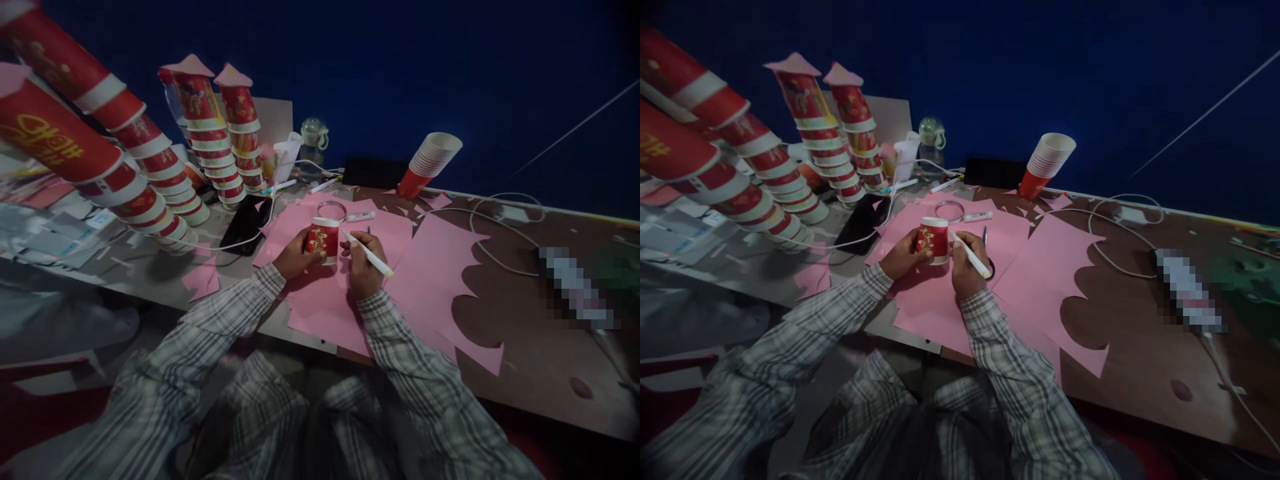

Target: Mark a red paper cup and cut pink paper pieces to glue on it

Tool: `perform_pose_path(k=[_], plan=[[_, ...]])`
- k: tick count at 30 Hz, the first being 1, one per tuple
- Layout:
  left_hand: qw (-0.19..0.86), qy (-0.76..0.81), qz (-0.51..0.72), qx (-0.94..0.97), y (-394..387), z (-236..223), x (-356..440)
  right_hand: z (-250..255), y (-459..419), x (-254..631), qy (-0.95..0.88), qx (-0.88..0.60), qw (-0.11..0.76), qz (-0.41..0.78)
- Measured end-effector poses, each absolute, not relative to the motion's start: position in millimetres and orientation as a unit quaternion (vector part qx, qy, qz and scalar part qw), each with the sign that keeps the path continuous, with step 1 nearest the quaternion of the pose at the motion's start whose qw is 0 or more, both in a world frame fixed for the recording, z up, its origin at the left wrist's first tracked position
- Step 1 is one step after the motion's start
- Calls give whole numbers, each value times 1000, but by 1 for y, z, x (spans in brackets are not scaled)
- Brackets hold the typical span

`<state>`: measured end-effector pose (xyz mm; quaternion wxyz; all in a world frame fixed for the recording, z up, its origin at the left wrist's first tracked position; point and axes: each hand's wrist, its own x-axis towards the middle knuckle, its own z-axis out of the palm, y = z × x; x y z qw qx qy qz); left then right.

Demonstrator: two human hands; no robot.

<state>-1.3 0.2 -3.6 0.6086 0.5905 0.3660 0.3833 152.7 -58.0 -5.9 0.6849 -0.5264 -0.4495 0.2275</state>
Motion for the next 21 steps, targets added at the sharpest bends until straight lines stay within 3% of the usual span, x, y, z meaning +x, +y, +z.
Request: perform_pose_path(k=[21], plan=[[660, 340, 396, 540, -4, 0, 0, -3, -65, 150, -510, -517, 658, 200]])
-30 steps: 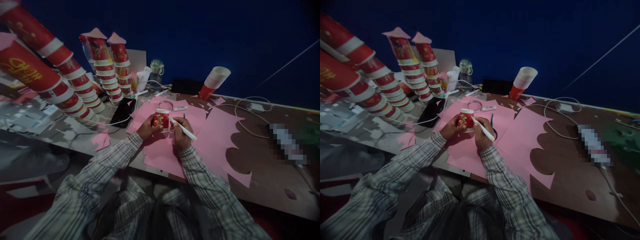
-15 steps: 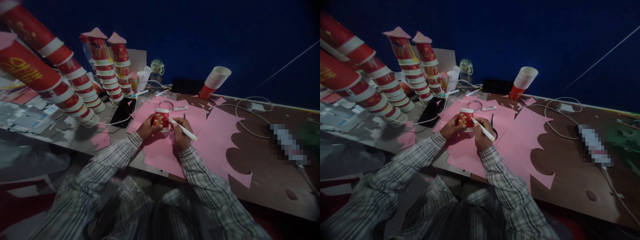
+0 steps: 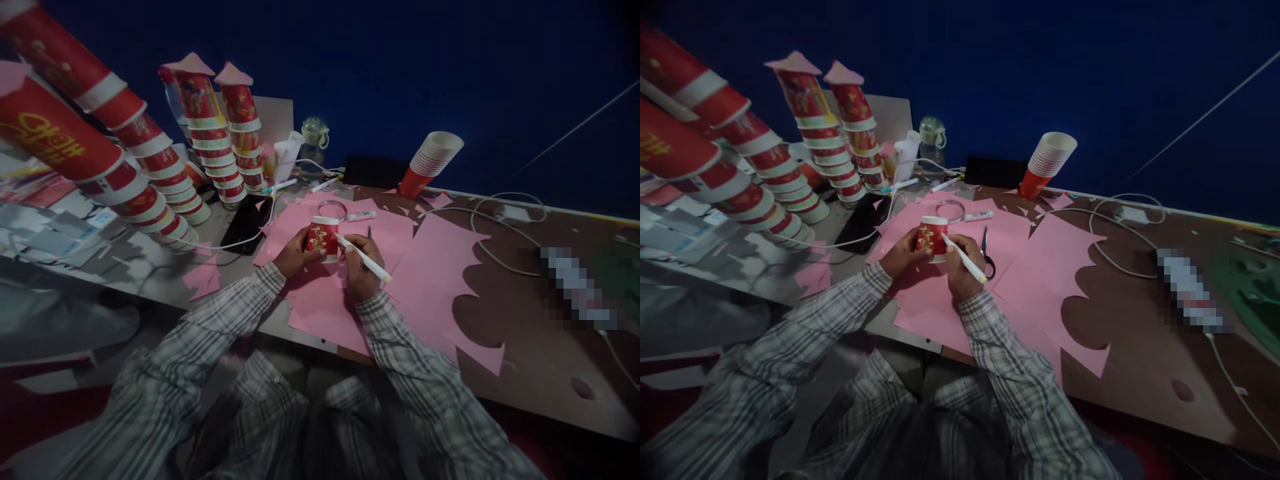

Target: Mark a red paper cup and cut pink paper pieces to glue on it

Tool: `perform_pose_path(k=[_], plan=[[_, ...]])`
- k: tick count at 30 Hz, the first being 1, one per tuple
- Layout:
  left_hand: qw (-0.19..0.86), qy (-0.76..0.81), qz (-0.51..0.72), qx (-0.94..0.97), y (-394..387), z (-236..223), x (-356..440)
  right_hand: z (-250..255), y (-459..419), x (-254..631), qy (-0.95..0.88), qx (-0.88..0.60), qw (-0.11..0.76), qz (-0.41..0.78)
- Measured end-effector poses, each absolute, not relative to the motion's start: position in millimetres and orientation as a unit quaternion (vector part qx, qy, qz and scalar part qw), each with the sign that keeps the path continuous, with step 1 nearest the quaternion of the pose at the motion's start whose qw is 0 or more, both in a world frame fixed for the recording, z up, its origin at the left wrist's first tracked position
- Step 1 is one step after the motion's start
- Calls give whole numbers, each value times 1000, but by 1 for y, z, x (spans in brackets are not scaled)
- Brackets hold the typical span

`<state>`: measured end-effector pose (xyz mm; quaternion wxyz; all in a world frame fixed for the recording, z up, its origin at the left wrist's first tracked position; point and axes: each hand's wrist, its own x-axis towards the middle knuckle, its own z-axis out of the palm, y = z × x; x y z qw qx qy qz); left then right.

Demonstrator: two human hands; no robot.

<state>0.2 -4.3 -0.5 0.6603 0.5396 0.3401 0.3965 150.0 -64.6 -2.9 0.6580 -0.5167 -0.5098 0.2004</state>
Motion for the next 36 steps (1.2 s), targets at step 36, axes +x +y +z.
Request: perform_pose_path(k=[36], plan=[[639, 351, 403, 554, -2, -4, -1, 4, -68, 152, -535, -516, 638, 203]])
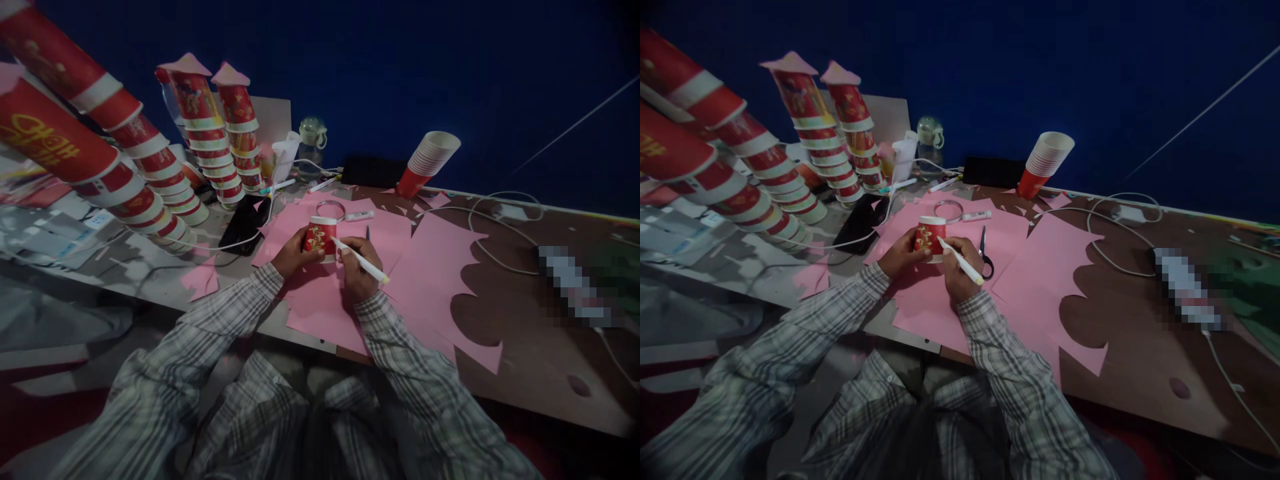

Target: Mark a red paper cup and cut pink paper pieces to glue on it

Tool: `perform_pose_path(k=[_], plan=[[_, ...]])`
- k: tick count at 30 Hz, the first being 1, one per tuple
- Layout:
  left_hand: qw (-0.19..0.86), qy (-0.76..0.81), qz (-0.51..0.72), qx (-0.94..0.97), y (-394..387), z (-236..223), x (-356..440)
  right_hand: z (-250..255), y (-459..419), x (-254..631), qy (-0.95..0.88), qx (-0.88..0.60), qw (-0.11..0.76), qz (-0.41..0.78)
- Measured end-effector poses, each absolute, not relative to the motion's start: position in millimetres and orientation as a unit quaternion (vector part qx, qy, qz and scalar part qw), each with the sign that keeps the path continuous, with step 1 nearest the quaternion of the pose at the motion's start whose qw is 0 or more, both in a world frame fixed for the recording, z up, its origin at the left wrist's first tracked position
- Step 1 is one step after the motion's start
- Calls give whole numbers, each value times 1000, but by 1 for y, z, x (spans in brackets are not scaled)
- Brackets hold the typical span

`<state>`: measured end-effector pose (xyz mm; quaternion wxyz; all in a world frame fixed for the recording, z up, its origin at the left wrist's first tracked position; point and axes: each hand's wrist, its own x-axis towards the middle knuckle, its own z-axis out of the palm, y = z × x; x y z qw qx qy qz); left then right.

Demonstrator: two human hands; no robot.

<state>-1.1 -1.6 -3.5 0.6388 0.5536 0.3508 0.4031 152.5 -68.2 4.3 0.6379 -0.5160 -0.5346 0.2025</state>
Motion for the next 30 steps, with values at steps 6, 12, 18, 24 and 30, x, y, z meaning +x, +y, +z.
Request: perform_pose_path(k=[6, 12, 18, 24, 30], plan=[[651, 354, 410, 533, -3, -1, 1, -1, -63, 156, -520, -511, 652, 209], [649, 355, 405, 538, -4, -2, 0, -3, -64, 157, -508, -524, 647, 222], [649, 354, 402, 540, -3, -2, 0, -1, -65, 156, -518, -520, 643, 219], [647, 354, 402, 542, -3, -2, 0, 0, -66, 154, -525, -515, 639, 226], [657, 353, 410, 525, 1, -6, -1, 3, -62, 155, -464, -515, 691, 204]])
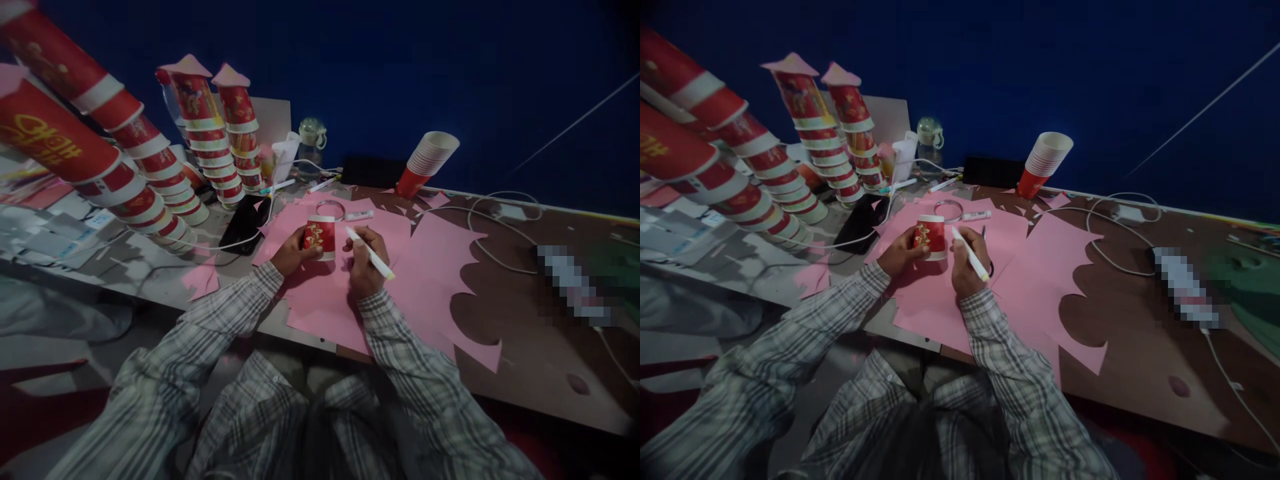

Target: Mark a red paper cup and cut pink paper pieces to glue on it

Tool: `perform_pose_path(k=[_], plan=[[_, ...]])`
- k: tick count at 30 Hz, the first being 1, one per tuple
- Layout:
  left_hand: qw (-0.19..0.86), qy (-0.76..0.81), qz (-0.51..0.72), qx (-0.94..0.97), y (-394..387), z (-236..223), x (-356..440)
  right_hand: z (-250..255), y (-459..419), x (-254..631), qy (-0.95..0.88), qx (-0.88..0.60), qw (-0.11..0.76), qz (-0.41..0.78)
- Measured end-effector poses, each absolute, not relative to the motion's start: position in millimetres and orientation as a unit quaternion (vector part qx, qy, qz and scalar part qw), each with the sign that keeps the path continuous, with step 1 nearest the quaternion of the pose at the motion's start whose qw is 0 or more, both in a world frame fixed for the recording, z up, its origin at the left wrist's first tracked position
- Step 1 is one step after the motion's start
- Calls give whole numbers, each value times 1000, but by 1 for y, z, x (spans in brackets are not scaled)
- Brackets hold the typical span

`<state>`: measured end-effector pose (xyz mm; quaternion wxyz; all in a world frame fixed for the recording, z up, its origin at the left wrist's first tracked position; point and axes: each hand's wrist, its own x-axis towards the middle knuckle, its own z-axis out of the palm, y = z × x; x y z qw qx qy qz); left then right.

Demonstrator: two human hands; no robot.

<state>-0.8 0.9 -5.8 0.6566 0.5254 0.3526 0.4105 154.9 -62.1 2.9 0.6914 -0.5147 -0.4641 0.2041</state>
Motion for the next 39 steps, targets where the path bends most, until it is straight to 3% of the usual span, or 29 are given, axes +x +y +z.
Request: perform_pose_path(k=[5, 16, 22, 29, 39], plan=[[687, 325, 424, 492, 4, -10, -2, -2, -52, 154, -406, -529, 690, 281], [719, 247, 437, 480, 0, -7, 5, -9, -58, 154, -525, -488, 660, 224], [640, 317, 410, 568, 1, -8, -1, -3, -63, 152, -586, -479, 630, 176], [670, 317, 411, 532, -4, 0, 0, 9, -67, 153, -572, -452, 670, 140], [673, 325, 412, 521, -5, 1, 1, 5, -71, 148, -556, -476, 653, 192]])
